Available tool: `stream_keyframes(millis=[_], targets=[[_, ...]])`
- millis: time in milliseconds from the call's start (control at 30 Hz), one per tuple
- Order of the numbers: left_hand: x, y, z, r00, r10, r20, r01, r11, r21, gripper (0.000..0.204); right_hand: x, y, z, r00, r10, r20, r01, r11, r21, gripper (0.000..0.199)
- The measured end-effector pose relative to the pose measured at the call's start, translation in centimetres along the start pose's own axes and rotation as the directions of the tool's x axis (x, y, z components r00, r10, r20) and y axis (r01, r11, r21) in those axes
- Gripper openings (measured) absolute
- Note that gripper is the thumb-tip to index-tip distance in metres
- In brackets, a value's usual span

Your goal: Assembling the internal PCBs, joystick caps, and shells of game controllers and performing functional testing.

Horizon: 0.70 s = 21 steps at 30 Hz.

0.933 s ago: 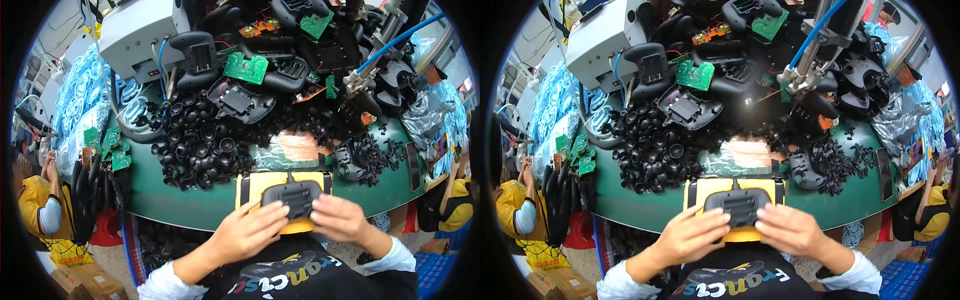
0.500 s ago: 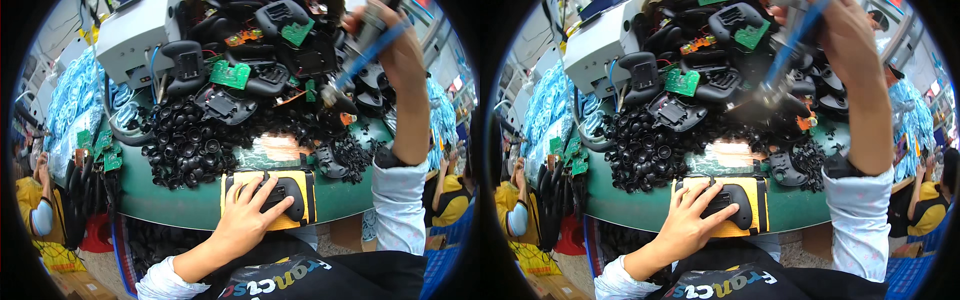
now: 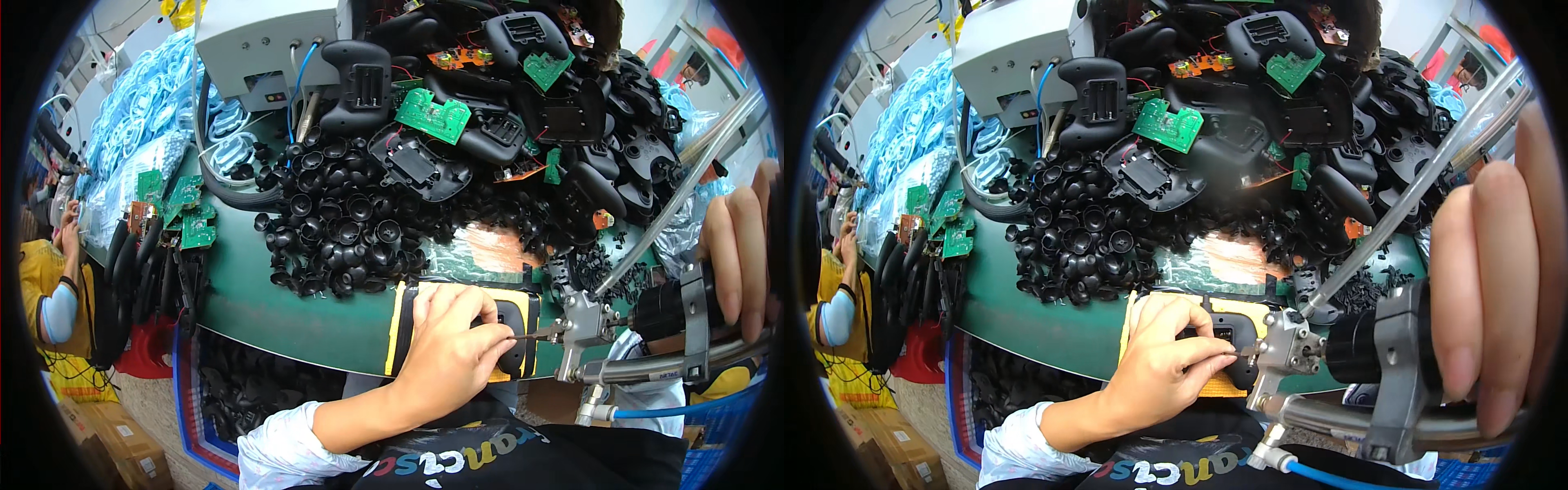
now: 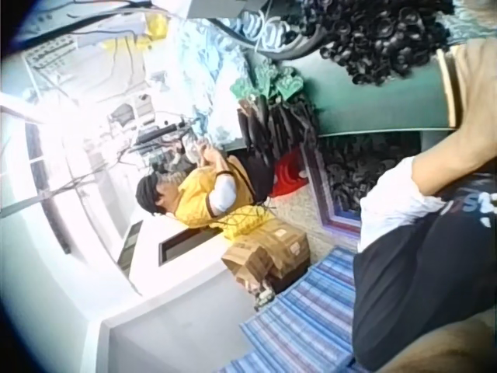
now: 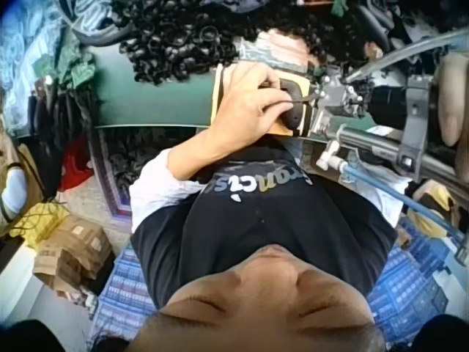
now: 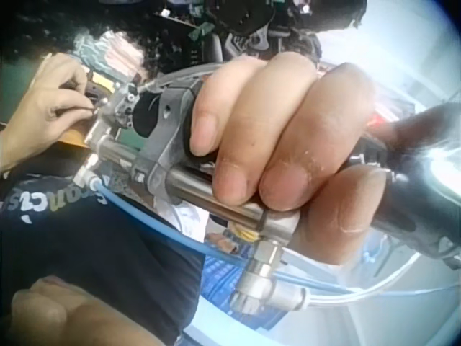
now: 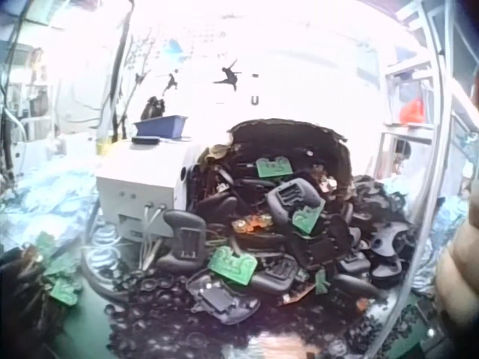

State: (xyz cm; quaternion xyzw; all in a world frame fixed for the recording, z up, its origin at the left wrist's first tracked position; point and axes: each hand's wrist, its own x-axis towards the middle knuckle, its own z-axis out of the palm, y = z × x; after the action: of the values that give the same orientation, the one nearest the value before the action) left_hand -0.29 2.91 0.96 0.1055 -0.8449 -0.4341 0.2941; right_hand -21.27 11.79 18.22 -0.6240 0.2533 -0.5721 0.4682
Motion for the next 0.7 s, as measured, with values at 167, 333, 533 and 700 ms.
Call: stream_keyframes(millis=[167,333,533,700], targets=[[-0.5,0.3,-0.1,0.991,0.105,0.088,-0.111,0.992,0.061,0.043,0.5,-0.9,0.3,0.981,-0.006,0.192,0.007,1.000,-0.004,0.034],[-1.6,-0.8,-0.5,0.960,0.034,0.276,-0.100,0.969,0.227,0.061,-2.7,0.5,4.1,0.979,-0.195,-0.067,0.188,0.977,-0.095,0.067],[-2.7,-2.2,0.5,0.938,0.101,0.332,-0.206,0.931,0.301,0.058,-2.2,0.0,8.0,0.921,-0.031,-0.388,-0.093,0.951,-0.295,0.077],[-2.5,-2.1,0.5,0.934,0.099,0.344,-0.213,0.926,0.311,0.055,-4.6,0.6,6.0,0.978,-0.122,-0.169,0.034,0.894,-0.446,0.051]])
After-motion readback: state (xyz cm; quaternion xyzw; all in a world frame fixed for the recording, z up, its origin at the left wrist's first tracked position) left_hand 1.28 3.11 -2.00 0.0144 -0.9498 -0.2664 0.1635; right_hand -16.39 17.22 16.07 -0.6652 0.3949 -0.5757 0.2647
